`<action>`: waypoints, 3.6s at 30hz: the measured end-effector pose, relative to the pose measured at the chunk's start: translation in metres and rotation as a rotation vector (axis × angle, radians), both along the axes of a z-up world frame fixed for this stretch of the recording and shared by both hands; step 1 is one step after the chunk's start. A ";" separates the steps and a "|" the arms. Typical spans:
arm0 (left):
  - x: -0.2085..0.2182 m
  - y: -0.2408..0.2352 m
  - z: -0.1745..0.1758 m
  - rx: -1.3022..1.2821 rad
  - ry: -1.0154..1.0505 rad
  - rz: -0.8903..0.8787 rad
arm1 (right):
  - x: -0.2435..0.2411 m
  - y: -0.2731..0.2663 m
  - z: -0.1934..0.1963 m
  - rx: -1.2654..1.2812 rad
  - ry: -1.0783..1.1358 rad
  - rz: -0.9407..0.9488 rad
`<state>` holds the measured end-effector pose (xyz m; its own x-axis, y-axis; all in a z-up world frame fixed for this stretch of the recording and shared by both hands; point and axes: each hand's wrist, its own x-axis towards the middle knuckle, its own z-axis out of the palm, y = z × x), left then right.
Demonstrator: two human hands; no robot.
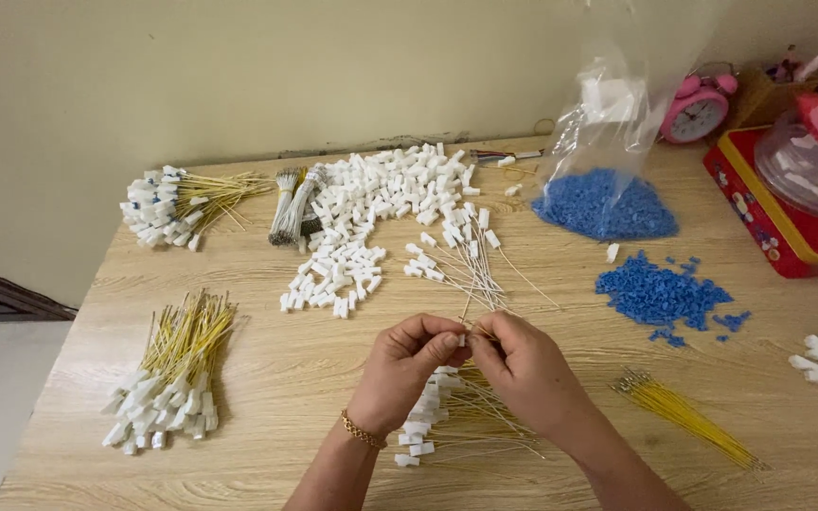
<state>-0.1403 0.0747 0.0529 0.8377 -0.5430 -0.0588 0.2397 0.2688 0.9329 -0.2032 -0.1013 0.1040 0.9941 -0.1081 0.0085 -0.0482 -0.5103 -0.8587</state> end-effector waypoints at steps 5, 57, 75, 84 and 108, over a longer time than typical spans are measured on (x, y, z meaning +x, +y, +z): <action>0.001 0.001 -0.012 0.077 0.007 0.006 | 0.003 -0.002 -0.008 -0.013 0.070 0.026; -0.008 0.010 0.008 -0.137 0.168 0.084 | -0.013 0.002 0.030 -0.345 -0.311 -0.041; -0.008 0.004 -0.001 -0.074 0.111 0.038 | -0.011 -0.003 0.014 -0.101 -0.204 0.028; -0.013 0.006 -0.018 0.006 0.065 0.055 | -0.010 0.002 -0.004 -0.089 -0.201 0.009; -0.051 -0.041 0.035 0.712 -1.034 0.071 | -0.114 -0.176 -0.069 -0.774 0.358 -0.279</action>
<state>-0.1916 0.0340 0.0883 0.6930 -0.6123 0.3806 -0.6829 -0.3881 0.6189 -0.3176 -0.2769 0.0350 0.8895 -0.4391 -0.1264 -0.4561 -0.8697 -0.1886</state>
